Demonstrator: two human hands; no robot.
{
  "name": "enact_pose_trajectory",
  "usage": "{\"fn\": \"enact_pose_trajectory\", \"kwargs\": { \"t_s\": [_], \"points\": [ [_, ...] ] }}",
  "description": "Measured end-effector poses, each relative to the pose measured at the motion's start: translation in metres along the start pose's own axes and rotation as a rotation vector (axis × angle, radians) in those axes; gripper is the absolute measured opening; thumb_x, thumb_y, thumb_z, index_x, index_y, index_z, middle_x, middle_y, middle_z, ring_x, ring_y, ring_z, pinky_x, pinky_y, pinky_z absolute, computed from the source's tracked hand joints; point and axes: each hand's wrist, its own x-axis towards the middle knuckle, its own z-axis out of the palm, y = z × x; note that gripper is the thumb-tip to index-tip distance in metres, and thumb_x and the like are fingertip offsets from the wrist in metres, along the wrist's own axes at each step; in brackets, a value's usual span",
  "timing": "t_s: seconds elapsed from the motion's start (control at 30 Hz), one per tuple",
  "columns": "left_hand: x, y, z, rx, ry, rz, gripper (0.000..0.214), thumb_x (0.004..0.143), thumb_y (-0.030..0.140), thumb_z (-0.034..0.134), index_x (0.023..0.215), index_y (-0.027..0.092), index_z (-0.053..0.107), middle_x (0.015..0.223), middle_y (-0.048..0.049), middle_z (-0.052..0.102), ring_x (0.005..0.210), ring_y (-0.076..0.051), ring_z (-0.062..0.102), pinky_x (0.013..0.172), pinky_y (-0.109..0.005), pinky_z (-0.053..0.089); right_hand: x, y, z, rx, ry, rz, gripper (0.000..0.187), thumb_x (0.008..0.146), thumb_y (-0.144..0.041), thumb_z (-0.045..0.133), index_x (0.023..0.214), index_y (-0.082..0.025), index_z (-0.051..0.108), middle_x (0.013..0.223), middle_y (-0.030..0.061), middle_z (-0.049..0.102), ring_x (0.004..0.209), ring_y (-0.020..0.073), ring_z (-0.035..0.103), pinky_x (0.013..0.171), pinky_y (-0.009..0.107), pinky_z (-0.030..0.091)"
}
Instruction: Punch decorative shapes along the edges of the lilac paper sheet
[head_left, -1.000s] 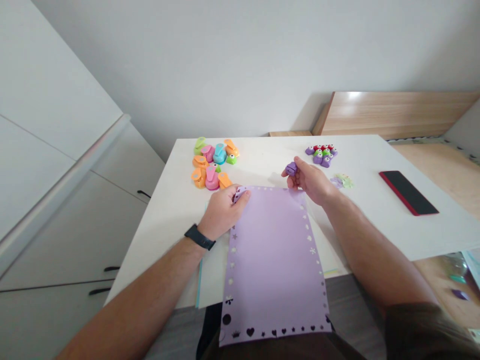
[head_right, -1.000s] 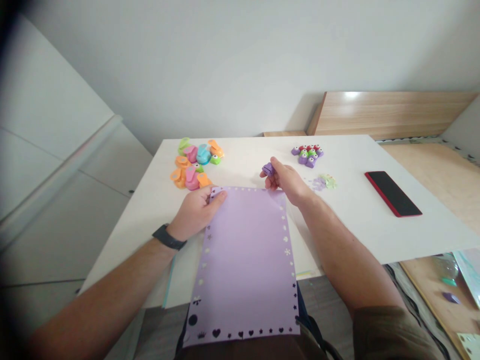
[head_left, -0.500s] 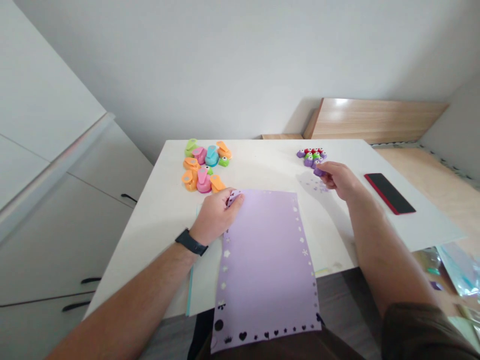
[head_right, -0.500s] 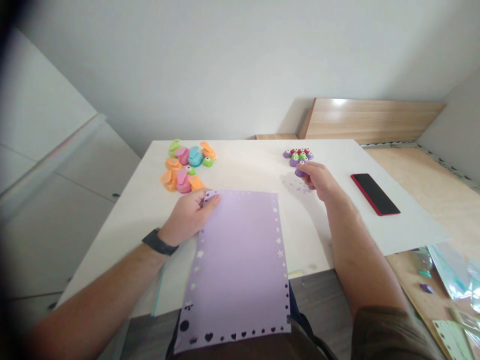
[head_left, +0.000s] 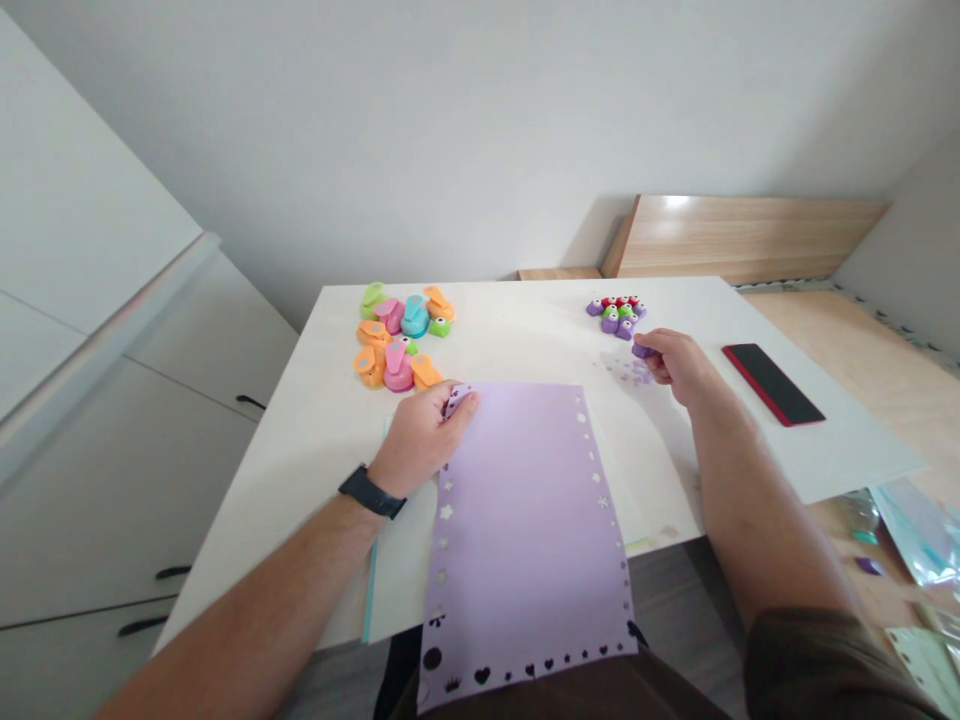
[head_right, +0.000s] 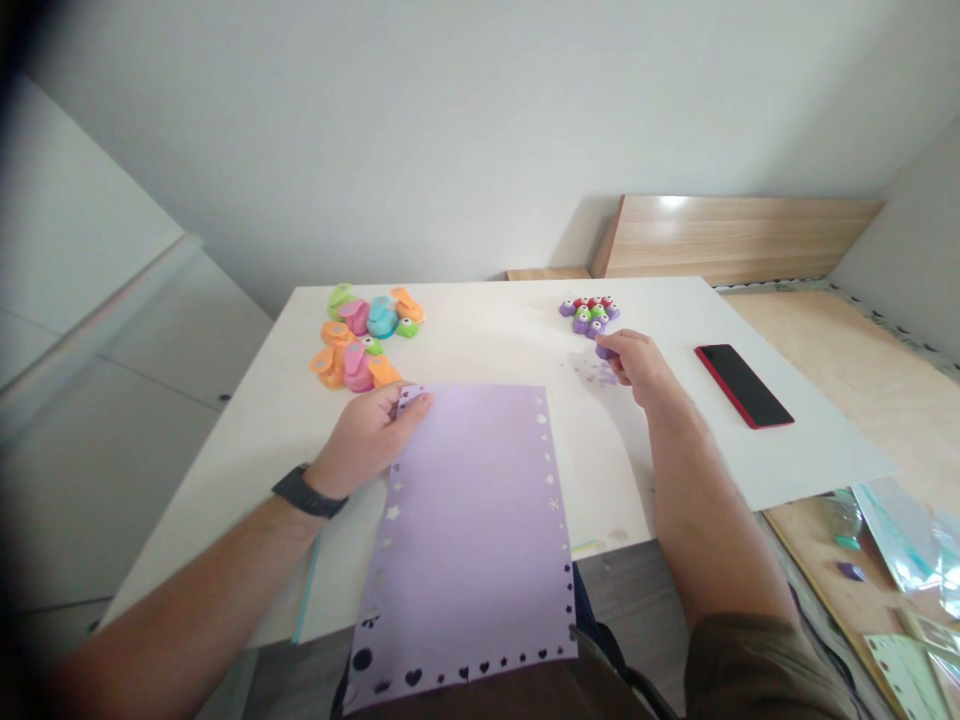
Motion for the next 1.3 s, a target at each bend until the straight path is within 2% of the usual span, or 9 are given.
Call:
{"fn": "enact_pose_trajectory", "kwargs": {
  "t_s": [0.13,0.27,0.47,0.6,0.77,0.97,1.07,1.2,1.3],
  "points": [
    [0.0,0.0,0.0,0.001,-0.009,0.009,0.034,0.099,0.05,0.057,0.092,0.02,0.07,0.074,0.0017,0.067,0.068,-0.016,0.06,0.064,-0.028,0.039,0.0,0.001,0.004,0.028,-0.012,-0.033,0.032,0.077,-0.04,0.076,0.069,-0.02,0.053,0.048,-0.0066,0.037,0.041,0.0058,0.022,0.042,0.025,0.01],
    [0.0,0.0,0.0,0.006,-0.006,0.013,0.034,0.099,0.05,0.057,0.092,0.02,0.07,0.074,0.0016,0.067,0.068,-0.016,0.06,0.064,-0.029,0.04,-0.005,0.001,0.014,0.064,-0.063,-0.083,0.036,0.081,-0.045,0.077,0.071,-0.02,0.053,0.054,-0.0046,0.043,0.044,0.0065,0.028,0.043,0.024,0.014],
    [0.0,0.0,0.0,-0.004,-0.007,0.013,0.035,0.1,0.05,0.056,0.093,0.02,0.07,0.076,0.0011,0.068,0.069,-0.016,0.061,0.064,-0.028,0.04,-0.021,-0.002,0.034,0.077,-0.231,-0.135,0.036,0.086,-0.053,0.077,0.092,-0.02,0.066,0.067,-0.0024,0.052,0.053,0.0084,0.039,0.046,0.023,0.022],
    [0.0,0.0,-0.001,0.005,-0.007,0.023,0.035,0.099,0.051,0.056,0.092,0.019,0.069,0.077,0.0002,0.069,0.071,-0.017,0.062,0.065,-0.029,0.041,-0.028,-0.006,0.042,0.123,-0.272,-0.111,0.038,0.084,-0.053,0.079,0.1,-0.02,0.069,0.071,-0.0014,0.053,0.061,0.0105,0.048,0.049,0.021,0.029],
    [0.0,0.001,-0.002,0.008,-0.004,0.027,0.036,0.099,0.051,0.055,0.091,0.019,0.069,0.074,0.0002,0.068,0.068,-0.017,0.06,0.063,-0.028,0.04,-0.031,-0.011,0.046,0.115,-0.29,-0.012,0.049,0.092,-0.067,0.06,0.1,-0.019,0.066,0.072,0.0019,0.06,0.055,0.0119,0.047,0.047,0.024,0.031],
    [0.0,-0.001,-0.001,0.023,-0.009,0.043,0.037,0.1,0.05,0.053,0.091,0.019,0.069,0.076,-0.0009,0.069,0.068,-0.017,0.06,0.062,-0.029,0.039,-0.023,-0.007,0.047,0.045,-0.273,-0.018,0.06,0.092,-0.077,0.05,0.102,-0.019,0.063,0.07,0.0031,0.062,0.049,0.0125,0.047,0.045,0.025,0.029],
    [0.0,-0.003,0.0,0.036,-0.004,0.067,0.036,0.1,0.049,0.052,0.092,0.018,0.069,0.077,-0.0007,0.068,0.069,-0.017,0.059,0.064,-0.029,0.038,-0.005,-0.007,0.046,-0.154,-0.136,-0.111,0.061,0.095,-0.078,0.044,0.096,-0.019,0.062,0.079,0.0072,0.068,0.056,0.0139,0.053,0.048,0.025,0.033],
    [0.001,-0.005,0.001,0.037,-0.005,0.073,0.035,0.1,0.048,0.053,0.087,0.018,0.067,0.071,0.001,0.063,0.065,-0.015,0.056,0.062,-0.029,0.035,0.024,-0.014,0.047,-0.776,0.087,-0.348,0.064,0.107,-0.062,0.021,0.09,-0.019,0.065,0.092,0.0139,0.073,0.076,0.0202,0.063,0.067,0.03,0.045],
    [0.001,-0.005,0.002,0.027,-0.003,0.071,0.036,0.1,0.048,0.052,0.085,0.019,0.065,0.07,0.0015,0.062,0.065,-0.015,0.055,0.062,-0.028,0.035,0.04,-0.018,0.057,-1.019,0.078,-0.428,0.052,0.108,-0.047,0.033,0.093,-0.016,0.072,0.101,0.0187,0.074,0.1,0.0289,0.064,0.089,0.039,0.045]
  ]
}}
